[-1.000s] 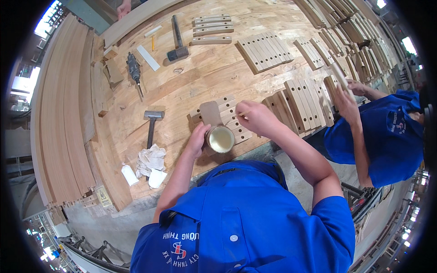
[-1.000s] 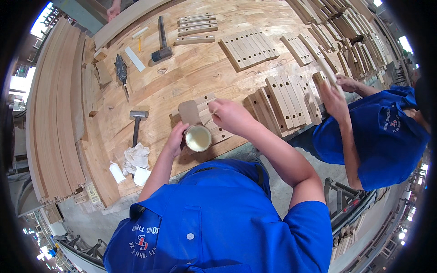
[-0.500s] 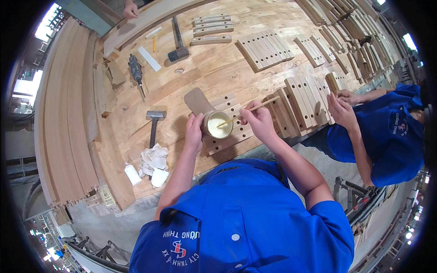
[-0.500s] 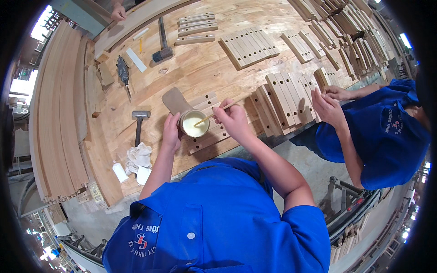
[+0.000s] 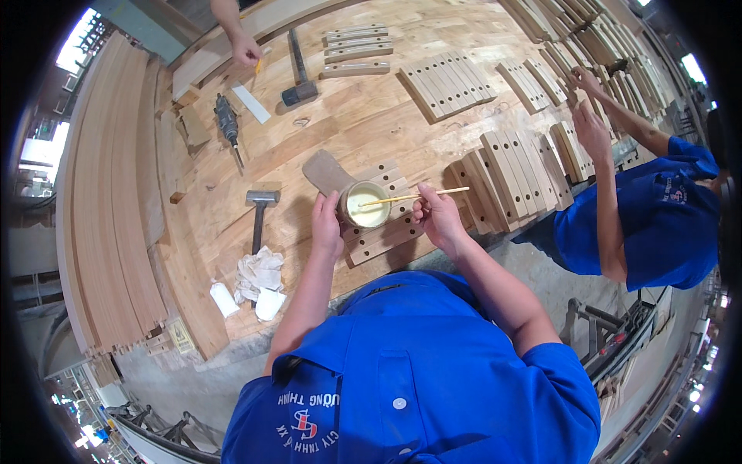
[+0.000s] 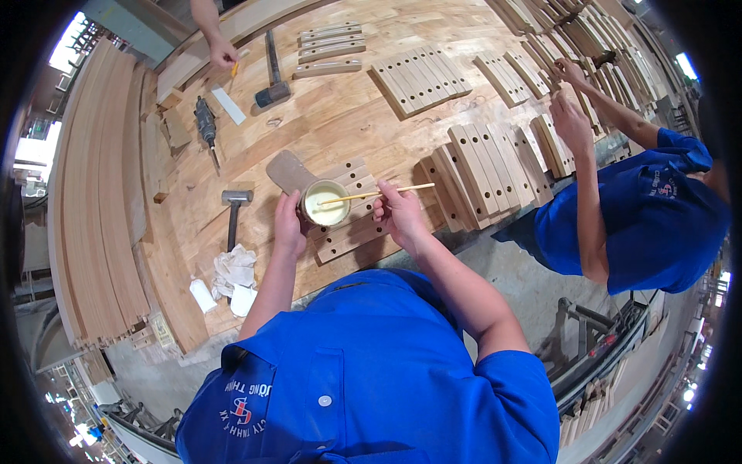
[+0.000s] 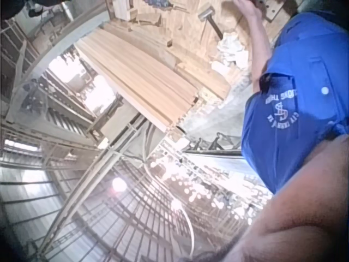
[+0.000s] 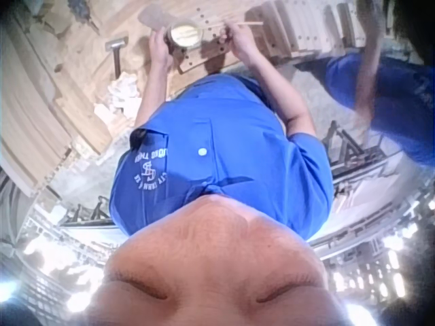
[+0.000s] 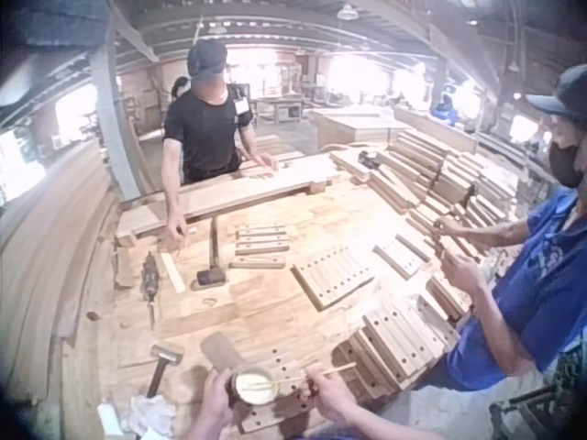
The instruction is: The person applies glue into pre-drilled holes on small wooden slats using a small brush and a container of glue. They then insert small wooden dowels into the glued holes and wipe excess glue with a cloth. The process is repeated for multiple slats on a workbench.
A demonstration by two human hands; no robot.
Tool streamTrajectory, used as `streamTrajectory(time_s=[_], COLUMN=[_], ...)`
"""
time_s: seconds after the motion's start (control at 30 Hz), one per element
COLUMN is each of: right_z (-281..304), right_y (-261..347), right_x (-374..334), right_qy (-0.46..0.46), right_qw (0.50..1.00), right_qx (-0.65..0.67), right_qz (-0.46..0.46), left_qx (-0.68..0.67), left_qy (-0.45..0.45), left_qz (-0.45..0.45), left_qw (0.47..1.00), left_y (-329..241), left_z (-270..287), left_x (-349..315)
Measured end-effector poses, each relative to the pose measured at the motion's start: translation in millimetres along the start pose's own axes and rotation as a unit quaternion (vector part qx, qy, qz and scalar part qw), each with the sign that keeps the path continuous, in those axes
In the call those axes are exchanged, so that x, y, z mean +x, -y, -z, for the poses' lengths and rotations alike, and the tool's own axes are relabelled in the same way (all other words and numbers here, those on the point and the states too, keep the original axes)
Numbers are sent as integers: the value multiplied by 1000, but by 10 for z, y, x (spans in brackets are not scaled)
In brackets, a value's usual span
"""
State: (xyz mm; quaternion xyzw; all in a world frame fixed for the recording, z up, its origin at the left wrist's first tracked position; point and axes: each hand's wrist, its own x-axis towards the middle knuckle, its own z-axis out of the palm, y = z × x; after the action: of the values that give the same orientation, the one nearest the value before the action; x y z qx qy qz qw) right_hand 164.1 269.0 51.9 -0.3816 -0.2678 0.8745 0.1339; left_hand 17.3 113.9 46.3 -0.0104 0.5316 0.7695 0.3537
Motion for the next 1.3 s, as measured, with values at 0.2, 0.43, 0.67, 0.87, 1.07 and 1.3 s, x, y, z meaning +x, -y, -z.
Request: streamTrajectory(time_s=[0.2, 0.43, 0.67, 0.87, 1.07, 1.3], right_z=[118, 76, -53, -90, -174, -152], right_y=[241, 439, 341, 296, 248, 263], right_x=[-18, -121, -60, 27, 68, 92], right_qy=[-7, 6, 72, 120, 152, 144], right_qw=[998, 793, 639, 573, 560, 560], right_qx=[24, -505, -647, -680, -698, -710], right_qz=[51, 341, 410, 441, 421, 402], left_qx=[10, 50, 101, 102, 110, 114], left_qy=[12, 121, 152, 169, 156, 164], left_qz=[50, 186, 196, 203, 208, 215], left_qw=[999, 974, 964, 959, 959, 956], left_y=[80, 206, 324, 246, 158, 167], left_z=[194, 294, 283, 238, 173, 186], left_x=[3, -78, -90, -114, -164, -146])
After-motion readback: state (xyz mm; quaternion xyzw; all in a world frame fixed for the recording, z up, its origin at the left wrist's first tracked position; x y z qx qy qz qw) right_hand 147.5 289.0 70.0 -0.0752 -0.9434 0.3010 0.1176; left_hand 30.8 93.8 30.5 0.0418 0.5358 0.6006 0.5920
